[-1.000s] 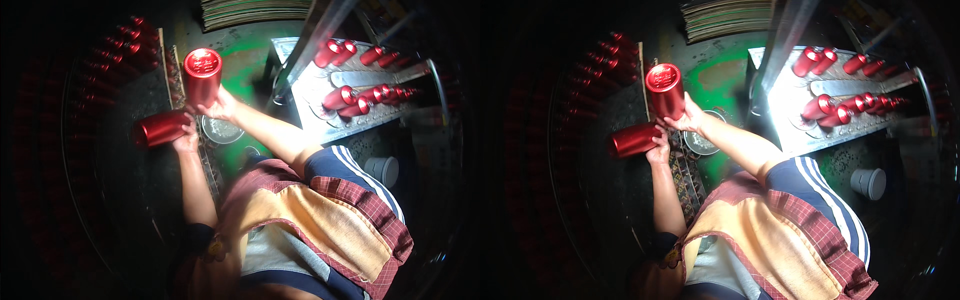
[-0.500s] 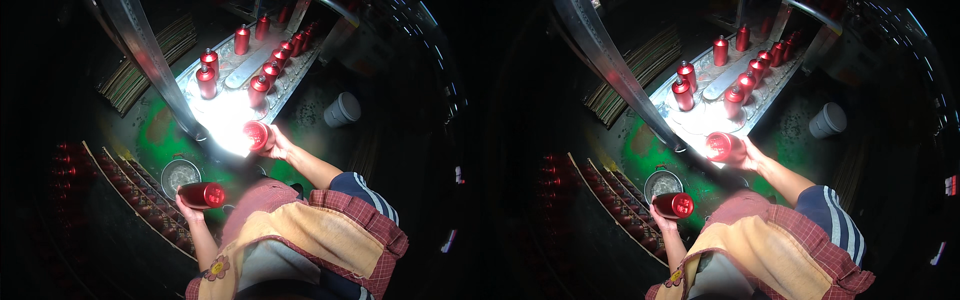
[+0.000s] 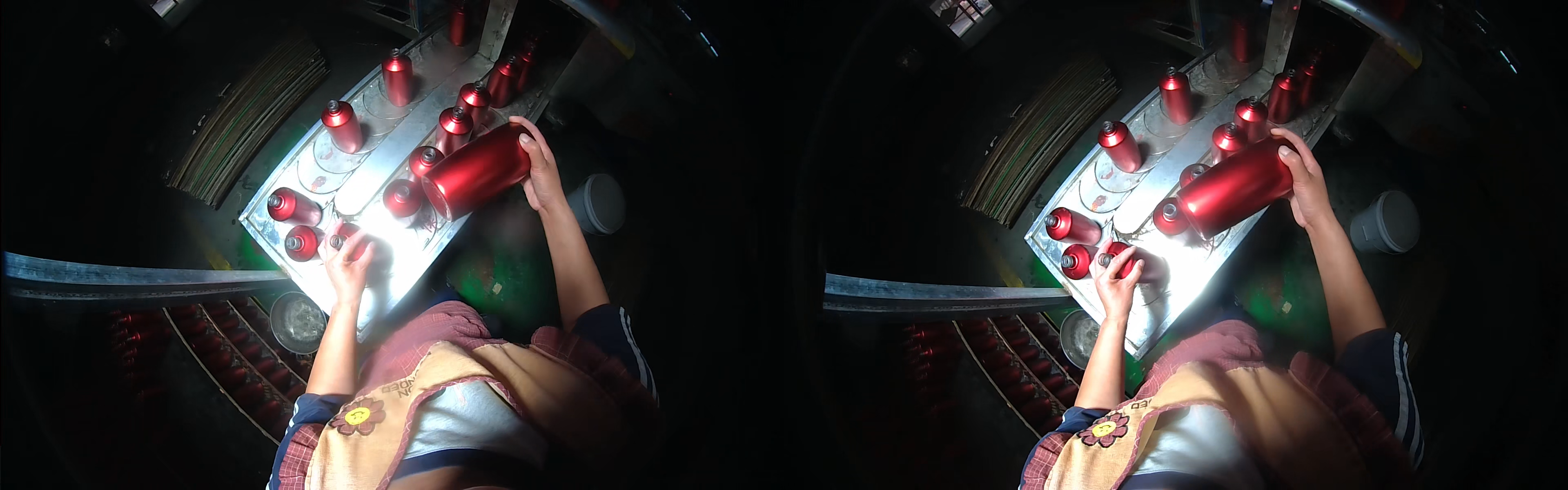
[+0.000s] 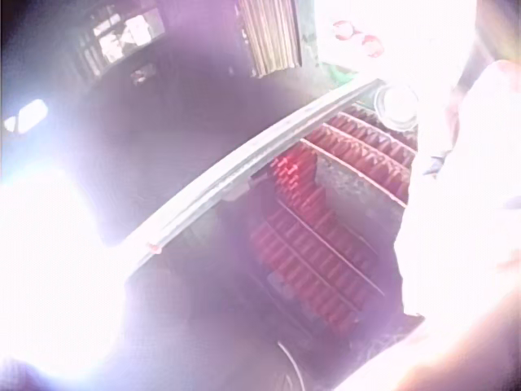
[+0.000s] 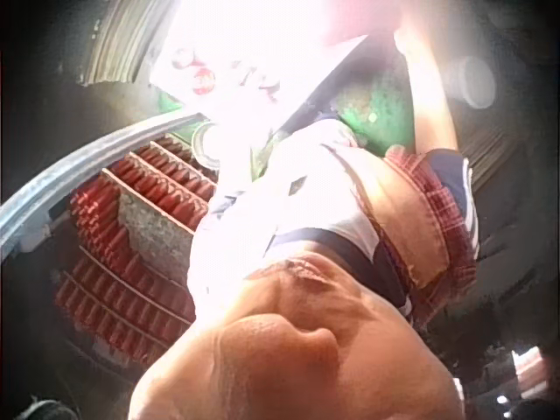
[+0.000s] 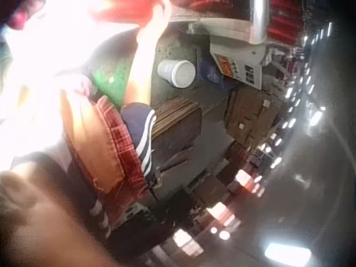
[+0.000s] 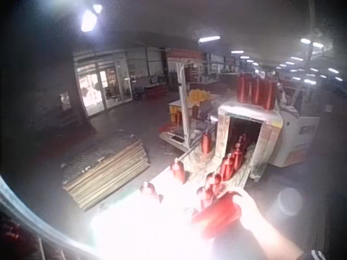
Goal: The person repeatedly picks up red cylindrical cans from a curved rack and places them into circular indentations on a metal tray. The person handles the cans one at a time, moving them from the rack to the tray in a repetitive sequence.
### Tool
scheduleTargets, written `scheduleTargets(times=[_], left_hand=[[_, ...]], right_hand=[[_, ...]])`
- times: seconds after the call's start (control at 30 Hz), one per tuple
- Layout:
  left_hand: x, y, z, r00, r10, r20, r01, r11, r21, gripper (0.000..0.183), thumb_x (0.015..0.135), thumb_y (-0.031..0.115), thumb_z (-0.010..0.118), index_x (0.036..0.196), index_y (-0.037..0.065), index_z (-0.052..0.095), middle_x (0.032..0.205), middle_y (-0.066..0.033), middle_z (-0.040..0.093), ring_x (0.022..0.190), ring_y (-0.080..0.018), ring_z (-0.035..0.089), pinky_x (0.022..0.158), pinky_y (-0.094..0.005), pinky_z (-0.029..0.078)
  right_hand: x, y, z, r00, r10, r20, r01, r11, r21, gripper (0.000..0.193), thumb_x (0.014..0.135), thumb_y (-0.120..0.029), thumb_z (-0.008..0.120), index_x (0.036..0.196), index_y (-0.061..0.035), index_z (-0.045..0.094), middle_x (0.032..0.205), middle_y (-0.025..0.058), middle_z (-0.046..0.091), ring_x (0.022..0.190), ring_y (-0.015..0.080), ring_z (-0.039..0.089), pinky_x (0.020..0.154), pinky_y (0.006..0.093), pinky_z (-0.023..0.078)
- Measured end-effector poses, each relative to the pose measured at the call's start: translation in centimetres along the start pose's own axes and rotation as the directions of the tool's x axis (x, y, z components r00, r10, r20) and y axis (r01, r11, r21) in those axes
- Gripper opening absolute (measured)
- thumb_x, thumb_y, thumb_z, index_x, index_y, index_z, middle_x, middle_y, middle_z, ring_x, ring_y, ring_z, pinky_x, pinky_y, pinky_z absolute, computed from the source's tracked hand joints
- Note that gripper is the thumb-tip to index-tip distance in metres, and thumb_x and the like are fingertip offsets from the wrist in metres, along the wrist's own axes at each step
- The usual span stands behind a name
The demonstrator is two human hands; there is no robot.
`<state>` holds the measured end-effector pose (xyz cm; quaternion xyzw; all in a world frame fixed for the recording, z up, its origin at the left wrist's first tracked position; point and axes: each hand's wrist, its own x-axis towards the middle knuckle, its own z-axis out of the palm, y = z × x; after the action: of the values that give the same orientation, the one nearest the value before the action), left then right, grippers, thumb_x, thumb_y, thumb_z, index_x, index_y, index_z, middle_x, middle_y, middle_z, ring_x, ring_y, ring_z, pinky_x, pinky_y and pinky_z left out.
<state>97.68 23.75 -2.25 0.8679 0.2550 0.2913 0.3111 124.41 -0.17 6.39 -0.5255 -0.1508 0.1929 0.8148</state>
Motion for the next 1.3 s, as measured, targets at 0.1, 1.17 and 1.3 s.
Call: scheduleTargets(times=[0.1, 1.17, 1.3], left_hand=[[1.4, 2.5, 4.8, 0.985, -0.163, 0.05, 0.156, 0.98, 0.124, 0.036, 0.07, 0.012, 0.081, 0.104, 0.02, 0.075, 0.137, -0.0179, 0.05, 0.122, -0.034, 0.047, 0.104, -0.0423, 0.038], [-8.8, -7.3, -10.9, 0.911, -0.38, 0.16, 0.404, 0.747, -0.527, 0.043, 0.085, 0.005, 0.067, 0.127, 0.004, 0.06, 0.118, -0.0098, 0.061, 0.105, -0.0202, 0.061, 0.088, -0.0312, 0.049], [-14.1, -9.0, -15.3, 0.864, -0.454, 0.218, 0.488, 0.653, -0.579, 0.033, 0.086, 0.005, 0.067, 0.119, 0.002, 0.065, 0.108, -0.0058, 0.06, 0.09, -0.0128, 0.059, 0.071, -0.0253, 0.051]], right_hand=[[8.1, -1.8, 2.1, 0.939, -0.276, 0.205, 0.328, 0.898, -0.293, 0.037, 0.086, -0.017, 0.066, 0.121, -0.0079, 0.061, 0.118, 0.0054, 0.06, 0.105, 0.017, 0.058, 0.096, 0.0296, 0.044], [-5.1, 15.4, 14.0, 0.832, 0.256, 0.492, 0.324, 0.495, -0.806, 0.056, 0.078, -0.032, 0.077, 0.127, -0.0095, 0.061, 0.13, 0.0141, 0.057, 0.121, 0.0256, 0.053, 0.105, 0.0362, 0.04], [-6.5, 20.4, 17.5, 0.933, 0.061, 0.354, 0.214, 0.696, -0.685, 0.044, 0.081, -0.026, 0.074, 0.121, -0.0086, 0.064, 0.124, 0.0148, 0.059, 0.119, 0.0265, 0.053, 0.102, 0.0355, 0.041]])
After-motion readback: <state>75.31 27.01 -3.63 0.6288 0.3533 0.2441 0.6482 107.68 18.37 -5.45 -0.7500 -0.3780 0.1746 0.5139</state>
